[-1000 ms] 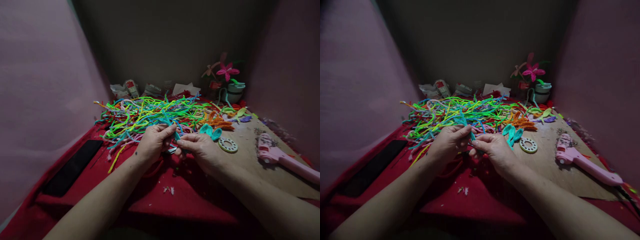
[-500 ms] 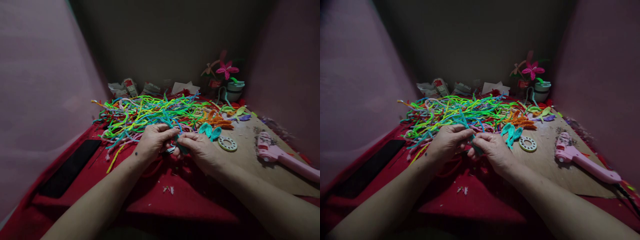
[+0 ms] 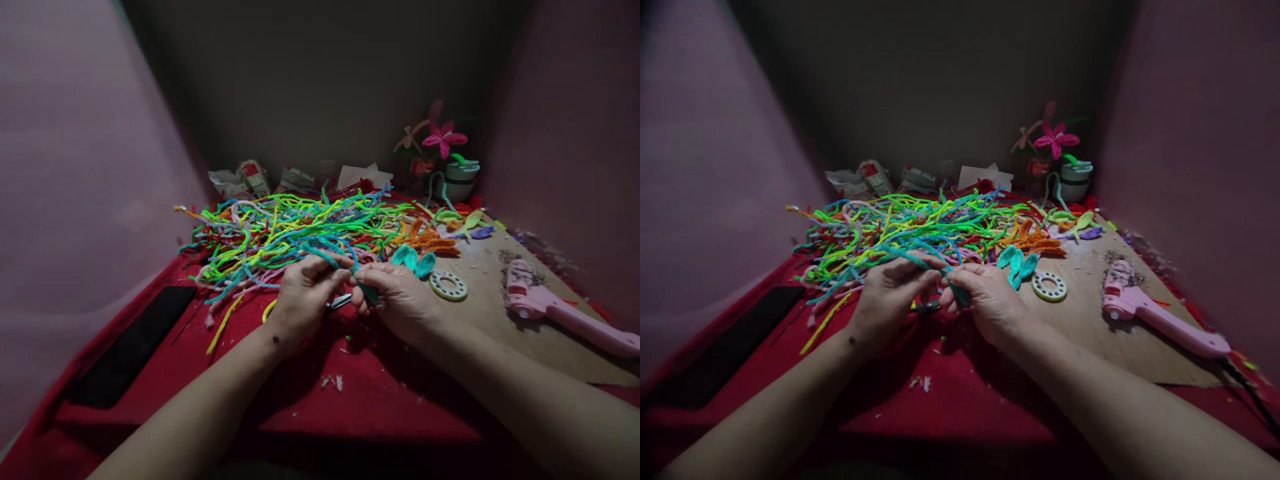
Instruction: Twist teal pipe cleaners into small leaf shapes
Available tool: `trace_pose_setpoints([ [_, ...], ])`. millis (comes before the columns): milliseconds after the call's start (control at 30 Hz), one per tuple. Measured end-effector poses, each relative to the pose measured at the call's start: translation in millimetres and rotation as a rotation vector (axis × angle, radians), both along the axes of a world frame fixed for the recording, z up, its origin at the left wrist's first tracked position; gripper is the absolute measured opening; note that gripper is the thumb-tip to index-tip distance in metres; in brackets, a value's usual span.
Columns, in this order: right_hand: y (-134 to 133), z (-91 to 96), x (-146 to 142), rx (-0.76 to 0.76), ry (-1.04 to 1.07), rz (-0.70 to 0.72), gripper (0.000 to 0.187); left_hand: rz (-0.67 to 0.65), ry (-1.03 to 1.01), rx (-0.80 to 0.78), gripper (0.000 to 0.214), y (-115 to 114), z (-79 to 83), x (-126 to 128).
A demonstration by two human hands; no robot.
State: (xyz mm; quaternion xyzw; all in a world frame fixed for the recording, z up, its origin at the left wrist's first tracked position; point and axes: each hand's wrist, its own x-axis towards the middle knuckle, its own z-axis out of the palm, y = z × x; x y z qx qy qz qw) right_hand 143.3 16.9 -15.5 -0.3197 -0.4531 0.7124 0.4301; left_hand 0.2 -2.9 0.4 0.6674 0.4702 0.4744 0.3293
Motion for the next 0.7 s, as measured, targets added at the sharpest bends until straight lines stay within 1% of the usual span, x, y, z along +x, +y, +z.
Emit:
trace_pose_setpoints([
  [100, 0.5, 2.4, 2.0, 0.003, -0.016, 0.063, 0.015, -0.042, 0.46, 0.44, 0.017, 4.3, -0.5, -10.9],
  [167, -0.1, 4.4, 3.0, 0.027, -0.033, 0.084, 0.015, -0.036, 0.693, 0.651, 0.017, 7.7, 0.2, -18.6],
  [233, -0.8, 6.3, 3.8, 0.059, -0.058, 0.104, 0.015, -0.019, 0.824, 0.794, 0.015, 9.5, 3.2, -24.7],
  [300, -1.1, 7.3, 4.6, 0.081, -0.086, 0.135, 0.016, -0.072, 0.887, 0.823, 0.015, 9.0, 8.6, -28.2],
  [367, -1.0, 7.9, 5.4, 0.099, -0.113, 0.163, 0.016, -0.179, 0.891, 0.754, 0.017, 6.4, 15.5, -29.1],
  [433, -1.0, 8.9, 6.3, 0.125, -0.15, 0.19, 0.017, -0.244, 0.845, 0.644, 0.015, 2.6, 22.6, -27.9],
  [500, -2.1, 10.6, 6.9, 0.168, -0.21, 0.219, 0.02, -0.234, 0.754, 0.51, 0.014, -1.1, 28.6, -25.7],
  [567, -4.4, 12.2, 7.0, 0.237, -0.302, 0.23, 0.022, -0.199, 0.638, 0.303, 0.02, -3.6, 32.3, -23.8],
  [600, -6.1, 12.4, 6.8, 0.3, -0.366, 0.214, 0.023, -0.192, 0.56, 0.165, 0.022, -4.0, 32.7, -23.4],
  [633, -7.9, 12.0, 6.6, 0.399, -0.446, 0.184, 0.023, -0.199, 0.469, 0.006, 0.022, -3.8, 32.0, -23.2],
  [667, -9.9, 11.0, 6.3, 0.538, -0.53, 0.135, 0.023, -0.213, 0.367, -0.161, 0.022, -2.9, 30.2, -23.4],
  [700, -11.8, 9.3, 6.0, 0.711, -0.615, 0.07, 0.021, -0.235, 0.254, -0.321, 0.022, -1.4, 27.3, -23.9],
])
